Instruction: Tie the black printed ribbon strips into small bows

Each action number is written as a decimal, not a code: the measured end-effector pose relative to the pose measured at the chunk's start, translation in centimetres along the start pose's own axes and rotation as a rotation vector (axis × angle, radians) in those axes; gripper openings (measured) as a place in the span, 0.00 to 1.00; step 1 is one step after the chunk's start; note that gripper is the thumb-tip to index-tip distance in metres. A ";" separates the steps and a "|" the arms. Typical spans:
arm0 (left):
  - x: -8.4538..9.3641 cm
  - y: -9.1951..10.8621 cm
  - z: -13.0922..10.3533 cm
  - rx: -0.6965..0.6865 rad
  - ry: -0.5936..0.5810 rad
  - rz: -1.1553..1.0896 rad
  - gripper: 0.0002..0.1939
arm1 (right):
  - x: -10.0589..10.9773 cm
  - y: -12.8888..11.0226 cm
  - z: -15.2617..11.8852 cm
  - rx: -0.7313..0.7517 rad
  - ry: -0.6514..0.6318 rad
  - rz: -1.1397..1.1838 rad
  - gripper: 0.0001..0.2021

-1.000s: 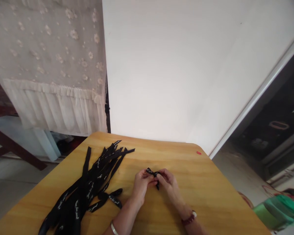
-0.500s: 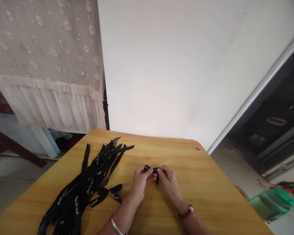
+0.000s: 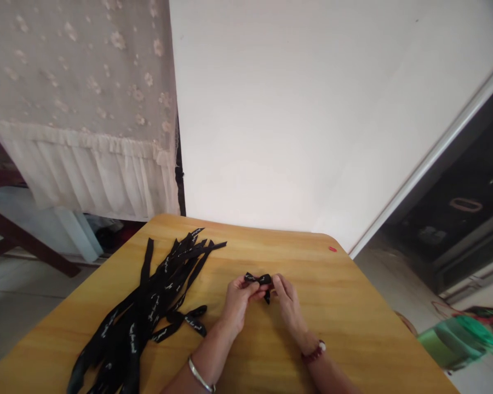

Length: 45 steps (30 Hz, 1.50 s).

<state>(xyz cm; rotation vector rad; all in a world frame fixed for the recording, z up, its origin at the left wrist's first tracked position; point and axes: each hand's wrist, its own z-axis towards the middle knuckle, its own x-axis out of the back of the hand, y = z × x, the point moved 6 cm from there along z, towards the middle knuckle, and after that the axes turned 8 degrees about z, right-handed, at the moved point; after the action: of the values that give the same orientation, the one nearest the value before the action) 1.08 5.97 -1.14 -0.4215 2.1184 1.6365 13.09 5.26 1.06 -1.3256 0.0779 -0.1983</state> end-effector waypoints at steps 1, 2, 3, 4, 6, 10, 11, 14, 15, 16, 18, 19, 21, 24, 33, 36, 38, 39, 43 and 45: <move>0.0 -0.1 0.0 0.006 -0.006 -0.009 0.12 | -0.1 -0.2 -0.1 -0.003 -0.022 0.032 0.16; 0.0 -0.1 0.1 0.009 -0.009 -0.012 0.13 | -0.3 -0.4 -0.1 -0.007 -0.053 0.063 0.15; 0.1 -0.2 0.1 0.007 -0.005 -0.011 0.14 | -0.5 -0.6 -0.2 -0.015 -0.084 0.093 0.13; 0.1 -0.2 0.1 0.002 0.000 -0.007 0.16 | -0.7 -0.7 -0.3 -0.024 -0.111 0.119 0.12; 0.1 -0.1 0.1 -0.012 0.006 0.007 0.17 | -1.0 -0.8 -0.4 -0.042 -0.142 0.150 0.09; -0.2 0.0 0.0 -0.016 0.009 0.043 0.20 | -1.2 -0.7 -0.4 -0.049 -0.151 0.129 0.09; -0.2 0.0 0.0 -0.013 0.012 0.051 0.21 | -1.2 -0.6 -0.4 -0.048 -0.148 0.125 0.09; -0.1 -0.1 0.0 -0.005 0.022 0.085 0.22 | -1.2 -0.4 -0.3 -0.050 -0.146 0.145 0.08; -0.1 -0.1 0.0 -0.008 0.024 0.105 0.22 | -1.2 -0.3 -0.3 -0.058 -0.154 0.156 0.08; -0.2 -0.1 0.1 -0.011 0.019 0.125 0.21 | -1.3 -0.1 -0.2 -0.069 -0.164 0.168 0.08; -0.3 -0.2 0.0 -0.006 0.002 0.163 0.20 | -1.2 0.2 -0.2 -0.083 -0.161 0.190 0.08; -0.3 -0.3 0.0 0.001 -0.006 0.178 0.20 | -1.1 0.2 -0.1 -0.080 -0.149 0.198 0.08; -0.3 -0.4 0.0 0.008 -0.020 0.200 0.18 | -0.7 0.1 0.0 -0.063 -0.112 0.207 0.08; -0.3 -0.4 -0.1 0.000 -0.030 0.227 0.14 | -0.2 -0.5 0.1 -0.063 -0.063 0.206 0.08; -0.2 -0.4 -0.1 0.004 -0.034 0.261 0.14 | 0.1 0.0 0.2 -0.163 -0.029 0.332 0.10; -0.1 -0.4 -0.1 -0.004 -0.016 0.271 0.13 | 0.5 0.4 0.4 -0.165 -0.002 0.323 0.10; -0.1 -0.3 -0.1 -0.006 -0.001 0.283 0.14 | 0.5 0.4 0.5 -0.156 -0.009 0.315 0.10; 0.0 -0.3 -0.1 -0.010 0.005 0.291 0.14 | 0.5 0.2 0.5 -0.151 -0.012 0.307 0.11; 0.4 0.2 -0.2 -0.045 0.067 0.309 0.14 | 0.6 -0.2 0.5 -0.138 0.003 0.257 0.12; 0.8 0.7 -0.3 -0.075 0.125 0.294 0.14 | 0.6 -0.4 0.6 -0.120 0.000 0.231 0.12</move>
<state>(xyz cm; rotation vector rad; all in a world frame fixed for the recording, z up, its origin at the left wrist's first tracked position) -0.01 5.93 -0.87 -0.2488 2.3050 1.9008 13.76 5.57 1.65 -1.4241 0.2452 0.0028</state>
